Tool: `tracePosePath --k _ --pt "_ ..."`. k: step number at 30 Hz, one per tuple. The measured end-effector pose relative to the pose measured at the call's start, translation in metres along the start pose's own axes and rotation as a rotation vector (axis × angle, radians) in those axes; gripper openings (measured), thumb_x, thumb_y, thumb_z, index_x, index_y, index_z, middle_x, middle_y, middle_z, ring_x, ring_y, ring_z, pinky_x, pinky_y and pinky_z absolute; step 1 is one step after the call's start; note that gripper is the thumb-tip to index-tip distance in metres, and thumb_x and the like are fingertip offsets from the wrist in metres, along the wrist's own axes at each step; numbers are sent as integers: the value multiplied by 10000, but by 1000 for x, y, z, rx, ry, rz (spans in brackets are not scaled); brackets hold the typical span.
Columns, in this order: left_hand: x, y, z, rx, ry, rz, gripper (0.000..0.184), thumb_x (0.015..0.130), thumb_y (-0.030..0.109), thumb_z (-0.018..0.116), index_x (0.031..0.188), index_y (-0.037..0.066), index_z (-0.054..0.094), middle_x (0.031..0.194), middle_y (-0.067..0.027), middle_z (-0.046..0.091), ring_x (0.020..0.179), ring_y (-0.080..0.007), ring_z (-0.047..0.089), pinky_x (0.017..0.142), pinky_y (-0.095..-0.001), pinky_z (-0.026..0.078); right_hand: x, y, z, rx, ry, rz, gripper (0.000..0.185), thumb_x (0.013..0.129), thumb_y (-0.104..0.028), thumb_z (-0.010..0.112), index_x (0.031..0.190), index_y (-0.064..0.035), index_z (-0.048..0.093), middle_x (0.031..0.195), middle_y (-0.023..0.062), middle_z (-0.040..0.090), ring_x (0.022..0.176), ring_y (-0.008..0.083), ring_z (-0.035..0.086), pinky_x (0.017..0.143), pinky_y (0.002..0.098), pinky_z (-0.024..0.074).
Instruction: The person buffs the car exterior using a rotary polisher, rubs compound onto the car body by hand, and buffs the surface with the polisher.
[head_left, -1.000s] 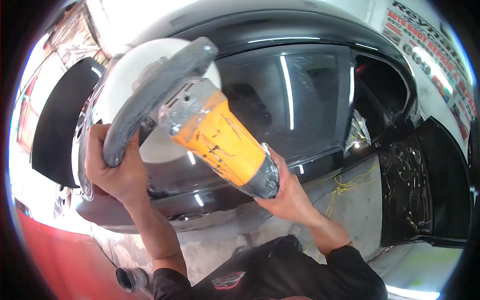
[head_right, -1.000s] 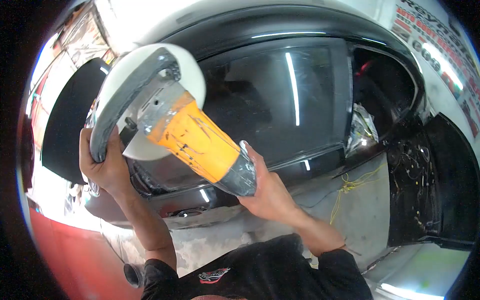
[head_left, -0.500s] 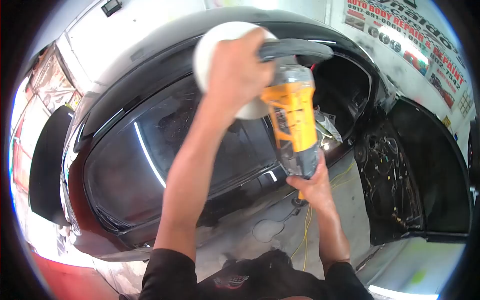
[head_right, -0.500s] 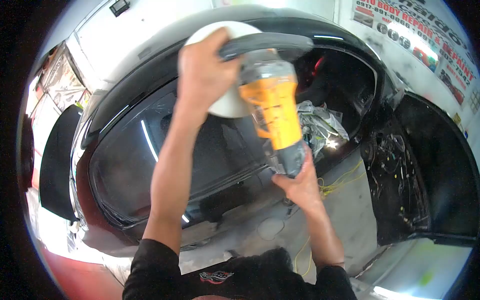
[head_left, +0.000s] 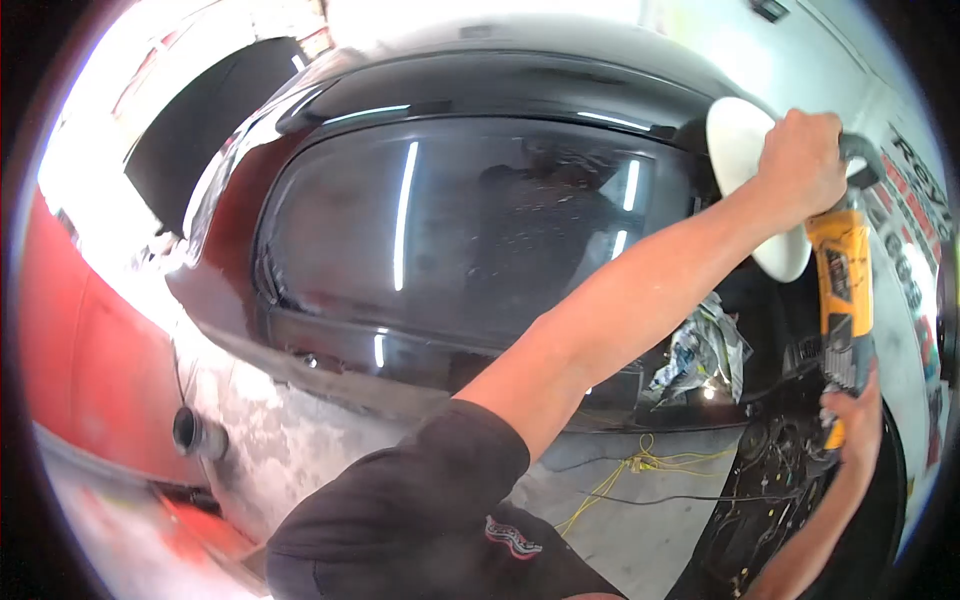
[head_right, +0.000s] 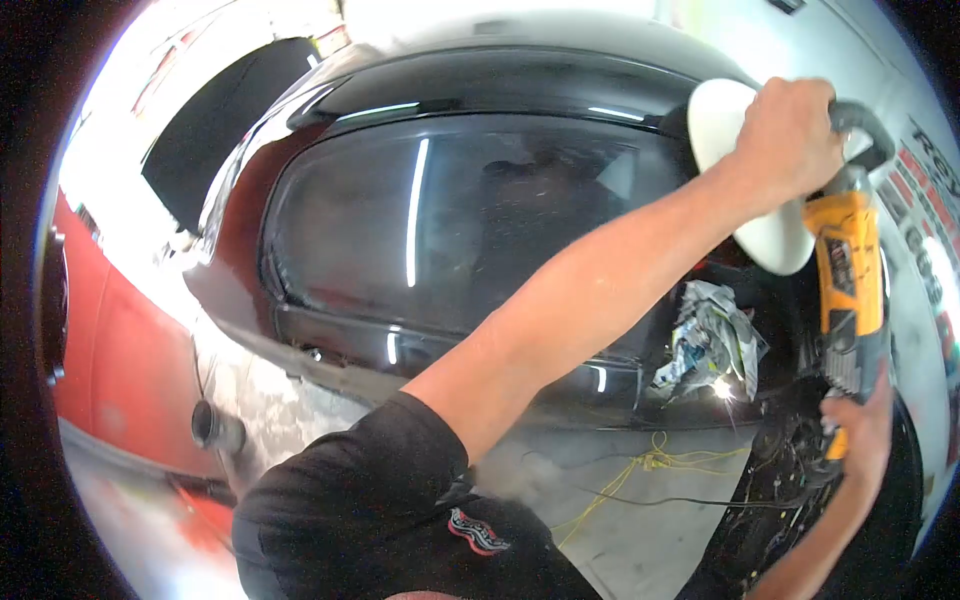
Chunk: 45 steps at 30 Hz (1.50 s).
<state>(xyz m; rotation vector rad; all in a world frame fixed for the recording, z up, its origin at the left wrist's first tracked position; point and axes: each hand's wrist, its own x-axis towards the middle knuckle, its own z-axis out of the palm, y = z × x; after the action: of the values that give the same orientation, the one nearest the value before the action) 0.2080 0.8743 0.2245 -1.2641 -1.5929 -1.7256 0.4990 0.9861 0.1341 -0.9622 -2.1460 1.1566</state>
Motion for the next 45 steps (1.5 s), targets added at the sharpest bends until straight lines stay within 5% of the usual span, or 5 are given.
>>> tracePosePath --k 19,24,28,36,45 --pt "1 -75 -495 641 704 -154 249 910 206 638 977 -29 687 911 -273 702 906 -422 686 821 -474 522 13 -357 330 -259 -551 -839 912 537 -33 695 1423 -3 481 1011 106 644 919 202 611 848 305 482" --pt "-25 -101 -586 538 892 59 196 894 152 713 995 -15 735 747 -107 709 677 -160 626 652 -364 499 -20 -395 401 -180 -725 -978 749 560 -8 687 1297 -21 556 934 88 632 846 183 604 778 318 488" --pt "-66 -86 -634 607 919 -102 221 827 165 783 833 -31 680 682 -106 656 518 -182 612 504 -320 507 -39 -417 444 -303 -881 -1014 771 622 -4 700 1366 -17 501 1042 117 654 959 217 593 880 311 458" --pt "-94 -57 -603 510 928 -96 183 897 163 736 856 9 647 614 6 523 462 -87 473 435 -265 412 -46 -390 431 -361 -774 -1069 842 598 15 695 1415 -53 501 1018 89 645 941 198 591 847 307 473" --pt "-67 -19 -416 699 732 -37 157 898 93 685 981 -39 676 803 -168 685 760 -220 652 712 -386 500 13 -261 286 -264 -572 -956 948 567 27 681 1476 -13 415 1152 130 609 1078 227 585 955 313 458"
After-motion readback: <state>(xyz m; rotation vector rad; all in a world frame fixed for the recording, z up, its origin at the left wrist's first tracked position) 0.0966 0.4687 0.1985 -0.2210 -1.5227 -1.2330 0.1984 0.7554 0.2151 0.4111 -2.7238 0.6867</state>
